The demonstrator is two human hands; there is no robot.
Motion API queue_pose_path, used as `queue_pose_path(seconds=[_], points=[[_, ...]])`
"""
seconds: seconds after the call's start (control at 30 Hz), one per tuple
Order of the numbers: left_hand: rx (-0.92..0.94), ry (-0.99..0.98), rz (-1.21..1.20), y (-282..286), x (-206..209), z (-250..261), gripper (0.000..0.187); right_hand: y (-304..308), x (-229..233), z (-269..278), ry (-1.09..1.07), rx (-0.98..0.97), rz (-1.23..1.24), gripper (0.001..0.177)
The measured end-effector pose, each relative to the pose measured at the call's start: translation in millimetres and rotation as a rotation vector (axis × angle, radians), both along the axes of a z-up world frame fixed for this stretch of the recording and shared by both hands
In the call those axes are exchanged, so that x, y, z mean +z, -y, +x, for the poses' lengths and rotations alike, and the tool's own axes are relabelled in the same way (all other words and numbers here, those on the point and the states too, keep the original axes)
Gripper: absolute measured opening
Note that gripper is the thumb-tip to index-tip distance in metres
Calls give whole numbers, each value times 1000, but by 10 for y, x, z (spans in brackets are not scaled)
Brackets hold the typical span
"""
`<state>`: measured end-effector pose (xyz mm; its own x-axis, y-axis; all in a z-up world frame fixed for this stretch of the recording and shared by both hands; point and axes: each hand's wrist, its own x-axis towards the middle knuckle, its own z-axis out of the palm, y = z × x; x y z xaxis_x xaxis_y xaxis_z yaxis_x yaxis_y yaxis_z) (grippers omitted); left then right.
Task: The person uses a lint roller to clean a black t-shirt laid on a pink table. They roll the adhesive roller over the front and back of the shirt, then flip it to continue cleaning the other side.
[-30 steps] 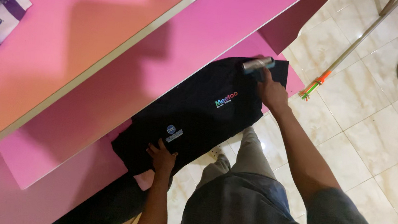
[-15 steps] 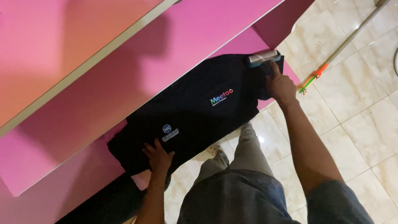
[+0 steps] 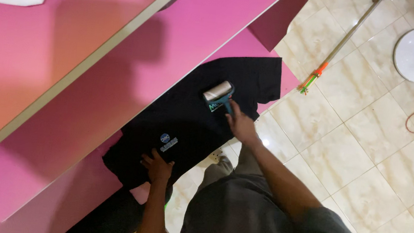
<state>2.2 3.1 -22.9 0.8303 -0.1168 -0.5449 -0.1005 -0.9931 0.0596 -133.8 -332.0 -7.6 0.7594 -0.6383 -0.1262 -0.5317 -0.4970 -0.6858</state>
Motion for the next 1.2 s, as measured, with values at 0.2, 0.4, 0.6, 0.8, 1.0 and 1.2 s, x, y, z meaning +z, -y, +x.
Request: queue_pose_path(seconds=[0.2, 0.4, 0.6, 0.8, 1.0, 1.2], points=[[33, -38, 24, -42, -120, 6, 117, -233, -257, 129, -37, 7, -228, 56], [-2, 94, -52, -107, -204, -74, 116, 905, -462, -474, 39, -354, -190, 32], [44, 60, -43, -74, -211, -41, 116, 1608, -552, -400, -182, -375, -127, 40], [64, 61, 74, 115, -100, -23, 108, 1557, -472, -269, -370, -279, -176, 38], [10, 262, -32, 697, -202, -106, 85, 1861, -736, -542, 158, -255, 85, 32], [-119, 336, -223, 1316, -361, -384, 83, 2010, -747, -700, -74, -287, 147, 32]])
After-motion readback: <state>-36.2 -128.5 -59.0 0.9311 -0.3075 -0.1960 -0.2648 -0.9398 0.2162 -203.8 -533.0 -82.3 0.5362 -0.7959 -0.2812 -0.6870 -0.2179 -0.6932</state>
